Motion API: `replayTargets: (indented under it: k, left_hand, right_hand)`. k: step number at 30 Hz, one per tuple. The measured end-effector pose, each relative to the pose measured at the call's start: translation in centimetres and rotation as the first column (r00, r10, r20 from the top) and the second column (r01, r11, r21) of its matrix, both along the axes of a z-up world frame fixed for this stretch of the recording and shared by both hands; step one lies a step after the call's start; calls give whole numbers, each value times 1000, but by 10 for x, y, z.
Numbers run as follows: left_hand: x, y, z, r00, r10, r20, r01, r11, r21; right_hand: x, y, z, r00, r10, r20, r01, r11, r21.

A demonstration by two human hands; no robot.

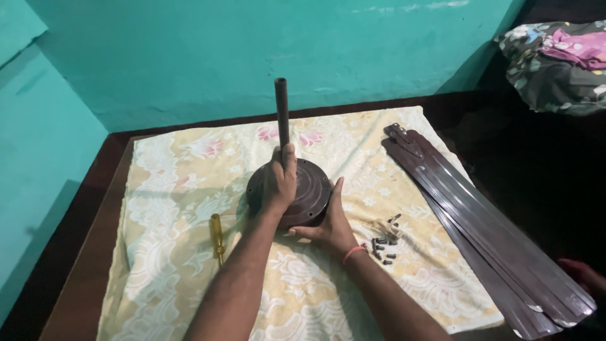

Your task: The person disassembles the central hub of an electric fan by removing screws, then reassembles it by aligning the parts and tightening the screws with a screwdriver. Fan blades and small hardware are visible on the table.

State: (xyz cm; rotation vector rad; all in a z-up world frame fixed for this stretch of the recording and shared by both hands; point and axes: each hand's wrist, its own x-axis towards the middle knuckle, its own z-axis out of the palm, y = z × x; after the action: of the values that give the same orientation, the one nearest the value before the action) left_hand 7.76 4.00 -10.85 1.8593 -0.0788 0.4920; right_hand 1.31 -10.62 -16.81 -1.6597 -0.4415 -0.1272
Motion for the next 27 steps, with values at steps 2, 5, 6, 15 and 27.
replayTargets:
  k: [2, 5, 6, 15, 27]
  left_hand:
    - [1, -4, -3, 998, 48, 36, -49, 999, 20]
    - [-2, -2, -4, 986, 60, 154, -73, 995, 75]
    - [-3, -1, -5, 979, 51, 200, -72, 993, 97]
    - [-5, -1, -7, 977, -22, 212, 21, 1000, 8]
    - [2, -3, 2, 983, 112, 144, -112, 994, -4]
  right_hand:
    - [0, -3, -4, 999, 3, 40, -3, 1000, 3]
    - [2, -5, -2, 998, -27, 50, 32, 993, -115]
    - [3, -6, -1, 998, -45, 43, 52, 983, -175]
    - [5, -9, -8, 982, -153, 110, 179, 937, -299]
    - [8, -11, -5, 979, -160, 126, 194, 923, -332]
